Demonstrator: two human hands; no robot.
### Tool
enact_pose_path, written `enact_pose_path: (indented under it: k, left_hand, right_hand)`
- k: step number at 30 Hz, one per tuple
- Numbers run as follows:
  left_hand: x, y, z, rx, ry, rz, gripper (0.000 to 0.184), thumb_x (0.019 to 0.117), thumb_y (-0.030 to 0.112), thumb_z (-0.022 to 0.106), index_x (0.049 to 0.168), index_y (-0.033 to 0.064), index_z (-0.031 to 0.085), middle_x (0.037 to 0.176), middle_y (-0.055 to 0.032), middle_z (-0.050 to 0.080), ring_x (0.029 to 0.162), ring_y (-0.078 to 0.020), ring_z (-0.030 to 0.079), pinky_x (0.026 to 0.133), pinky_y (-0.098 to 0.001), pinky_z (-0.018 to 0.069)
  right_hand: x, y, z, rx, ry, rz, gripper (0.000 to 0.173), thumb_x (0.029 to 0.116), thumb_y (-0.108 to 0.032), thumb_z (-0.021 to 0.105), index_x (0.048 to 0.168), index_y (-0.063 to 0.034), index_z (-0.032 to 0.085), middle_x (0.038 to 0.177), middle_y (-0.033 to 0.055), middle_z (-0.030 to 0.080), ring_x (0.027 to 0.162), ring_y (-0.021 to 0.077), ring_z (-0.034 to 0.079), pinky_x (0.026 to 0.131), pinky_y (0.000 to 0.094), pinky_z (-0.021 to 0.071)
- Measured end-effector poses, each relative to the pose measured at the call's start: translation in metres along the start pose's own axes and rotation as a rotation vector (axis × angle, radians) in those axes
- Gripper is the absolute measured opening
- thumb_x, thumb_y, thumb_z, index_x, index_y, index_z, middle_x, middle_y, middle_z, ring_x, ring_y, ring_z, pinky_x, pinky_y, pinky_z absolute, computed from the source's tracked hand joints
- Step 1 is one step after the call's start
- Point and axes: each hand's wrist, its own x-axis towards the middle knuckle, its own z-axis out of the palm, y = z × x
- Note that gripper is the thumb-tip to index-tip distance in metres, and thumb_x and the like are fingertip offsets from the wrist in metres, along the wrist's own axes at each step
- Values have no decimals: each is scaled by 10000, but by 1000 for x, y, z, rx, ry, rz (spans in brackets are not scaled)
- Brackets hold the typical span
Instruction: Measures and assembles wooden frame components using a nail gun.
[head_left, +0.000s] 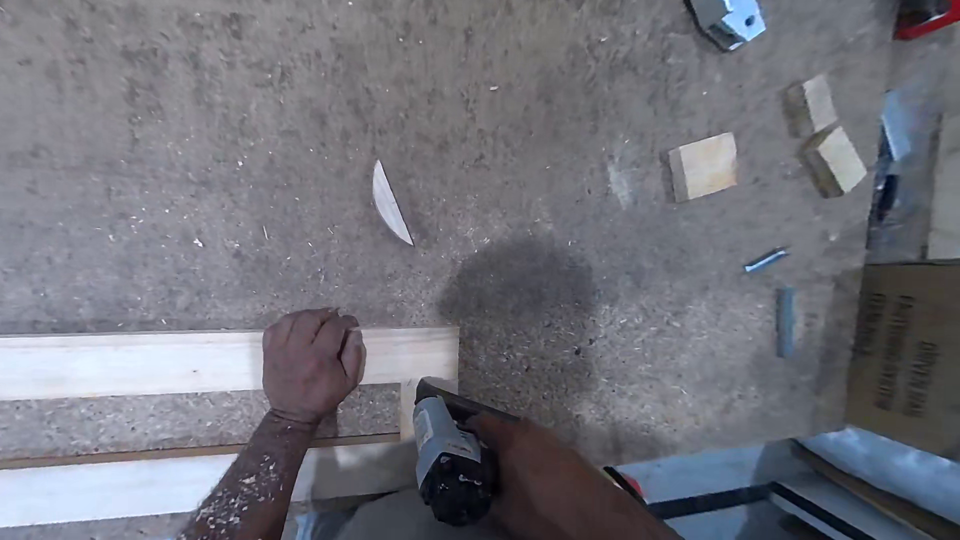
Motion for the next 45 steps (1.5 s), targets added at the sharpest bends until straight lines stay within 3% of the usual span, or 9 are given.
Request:
enact_pose_path:
  k: [10, 15, 23, 32, 35, 38, 41, 43, 45]
  left_hand:
    - [1, 2, -2, 4, -9, -17, 420, 1010, 398, 432, 1008, 138, 761, 1041, -116, 729, 1036, -334, 663, 909, -518, 486]
    - [1, 3, -4, 7, -23, -18, 441, 1010, 403, 416, 1019, 130, 762, 1041, -128, 725, 1029, -341, 661, 901, -524, 485]
    - [1, 2, -2, 4, -27, -28, 458, 1013, 413, 400, 1028, 133, 762, 1054, -133, 724, 1048, -349, 659, 915, -535, 481]
    - [-1, 0, -1, 29, -2, -15, 424, 1007, 406, 410, 1022, 164, 758, 1047, -101, 732, 1044, -327, 663, 904, -518, 487]
    - [0, 0, -2, 21, -8, -24, 425, 1000, 429, 425, 1025, 171, 761, 1059, -100, 732, 1057, -331, 662, 914, -538, 484]
    - [-3, 4, -11, 11, -41, -36, 475, 1026, 517, 414, 1139, 180, 728, 1220, -102, 688, 1210, -342, 597, 1048, -578, 414]
    - [-31, 27, -23, -50, -116, -23, 547, 1046, 503, 404, 1364, 121, 633, 1505, -157, 537, 1462, -415, 406, 1185, -677, 279]
    - [-59, 45, -16, -68, -132, -12, 527, 1046, 485, 394, 1396, 160, 617, 1583, -143, 458, 1516, -405, 325, 1195, -689, 250]
    - [-79, 50, -1, -27, -105, -7, 480, 1048, 464, 410, 1385, 196, 622, 1596, -129, 447, 1525, -375, 323, 1202, -664, 244]
  right_hand:
    - [-6, 15, -6, 1, -18, 28, 669, 810, -442, 790, 1362, -149, 549, 1039, 162, 698, 972, 379, 696, 786, 612, 557]
    - [-10, 29, -5, 15, 47, 8, 608, 794, -454, 777, 1272, -129, 590, 995, 148, 696, 935, 363, 700, 756, 604, 558]
    - [-13, 39, -7, 23, 64, -16, 562, 849, -416, 738, 1307, -124, 591, 982, 155, 699, 921, 360, 704, 754, 598, 559]
    - [-18, 34, 1, -10, 112, 3, 505, 869, -457, 716, 1214, -103, 610, 947, 151, 683, 898, 352, 693, 745, 588, 551]
    - [-31, 32, 16, -23, 117, -27, 669, 830, -462, 764, 1394, -169, 556, 1020, 164, 706, 940, 373, 703, 777, 612, 558]
    - [-40, 38, 41, -16, 29, -115, 676, 813, -400, 805, 1407, -194, 555, 1033, 164, 715, 953, 380, 705, 792, 623, 558]
    - [-30, 28, 62, -75, -54, -132, 645, 870, -443, 750, 1420, -178, 540, 1081, 180, 707, 1005, 403, 695, 819, 637, 549]
    - [-22, 20, 67, -96, -71, -128, 663, 889, -474, 728, 1443, -178, 515, 1098, 185, 700, 1021, 406, 689, 830, 635, 548]
    - [-15, 11, 69, -109, -71, -120, 659, 888, -471, 727, 1437, -183, 505, 1059, 185, 698, 989, 411, 692, 805, 637, 550]
